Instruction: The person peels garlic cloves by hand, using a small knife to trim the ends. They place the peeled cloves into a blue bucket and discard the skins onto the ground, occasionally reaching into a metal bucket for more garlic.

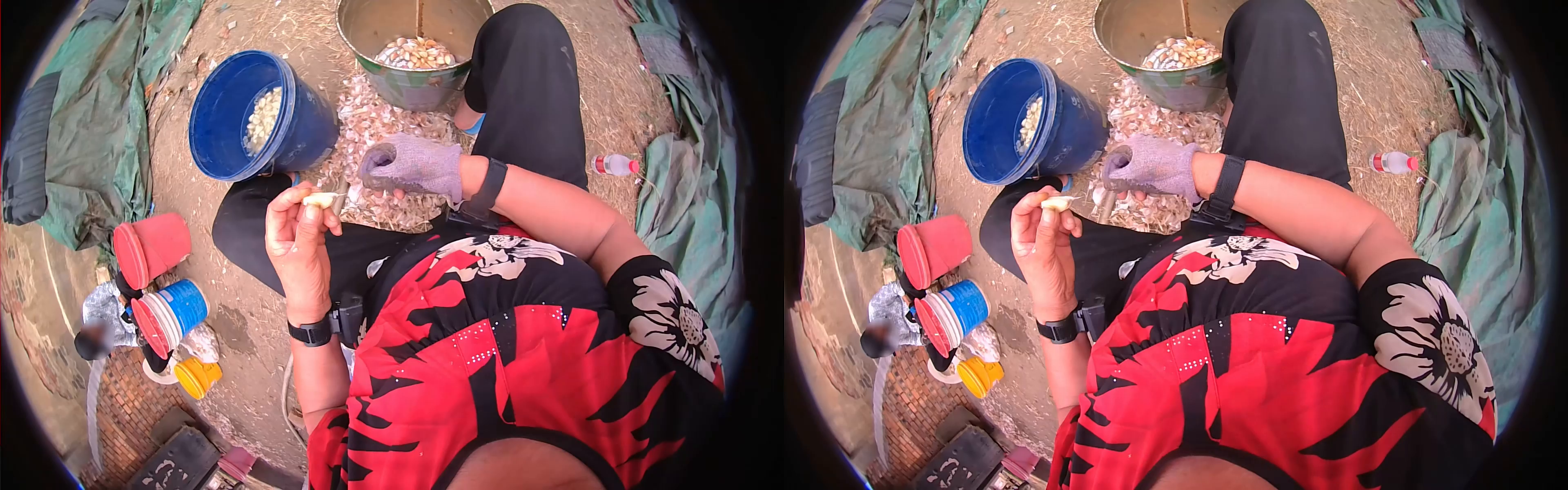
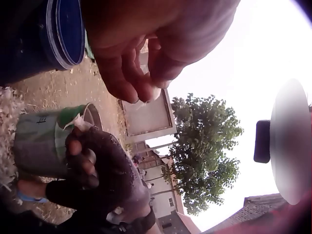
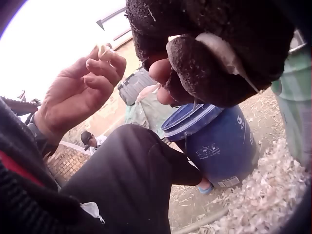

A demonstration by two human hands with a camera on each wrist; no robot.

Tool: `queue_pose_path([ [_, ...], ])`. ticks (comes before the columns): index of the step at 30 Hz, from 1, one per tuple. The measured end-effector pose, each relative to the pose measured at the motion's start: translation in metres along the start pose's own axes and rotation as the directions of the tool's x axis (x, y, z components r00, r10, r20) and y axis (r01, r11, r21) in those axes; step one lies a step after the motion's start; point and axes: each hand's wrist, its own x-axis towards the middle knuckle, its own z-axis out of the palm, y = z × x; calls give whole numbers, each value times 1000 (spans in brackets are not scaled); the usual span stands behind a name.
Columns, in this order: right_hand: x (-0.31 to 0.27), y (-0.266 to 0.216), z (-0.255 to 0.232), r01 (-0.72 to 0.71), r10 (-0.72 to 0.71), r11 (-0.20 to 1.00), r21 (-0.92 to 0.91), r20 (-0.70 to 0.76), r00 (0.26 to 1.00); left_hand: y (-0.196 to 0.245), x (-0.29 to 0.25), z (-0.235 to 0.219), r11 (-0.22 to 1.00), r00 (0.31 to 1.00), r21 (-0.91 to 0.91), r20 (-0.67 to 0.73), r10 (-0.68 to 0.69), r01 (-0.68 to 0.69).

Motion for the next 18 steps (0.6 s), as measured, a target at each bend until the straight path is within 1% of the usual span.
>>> queue_pose_path([
  [1,0,-1,2,-1,1,1000,0,2,1000,-2,0,-1,1000,1000,-10,-8,-2,2],
  [3,-1,-5,7,15,-19,996,86,43,999,-5,0,-4,1000,1000,6,-15,-6,6],
  [4,-3,-9,9,14,-18,996,88,42,999,-6,0,-4,1000,1000,21,-20,-9,9],
  [5,-7,-13,11,-18,6,988,153,79,997,-7,-1,-3,1000,1000,21,-19,-11,11],
  [6,-8,-18,13,-52,27,975,214,118,993,-8,-3,-1,998,1000,69,-4,11,-11],
  [7,-9,-21,14,-51,26,975,214,118,993,-9,-4,1,993,999,117,12,32,-33],
  [8,-8,-24,15,-45,28,985,165,106,994,-9,-5,3,993,999,117,13,32,-33],
  [9,-10,-24,16,-41,30,992,116,93,995,-10,-7,5,986,999,162,15,47,-49],
  [10,-9,-21,15,-39,29,993,113,88,996,-12,-7,8,976,998,206,20,65,-68],
  [12,-5,-10,12,41,-56,991,124,117,992,-12,-9,14,976,998,207,9,60,-60],
  [13,-5,-8,11,43,-57,991,123,116,992,-12,-10,16,976,999,212,-6,53,-51],
  [14,-4,-6,10,80,-96,988,129,122,988,-14,-10,17,976,998,213,-5,55,-53],
  [15,-4,-7,11,117,-134,984,137,128,983,-16,-10,17,969,998,243,-12,57,-53],
  [16,-6,-8,12,120,-138,983,137,129,982,-18,-10,16,961,998,273,-20,59,-52],
  [17,-9,-10,12,132,-146,981,142,98,984,-19,-10,15,960,998,275,-18,61,-54],
  [18,-10,-11,12,144,-155,979,147,68,986,-19,-9,13,934,999,356,-31,28,-16],
])
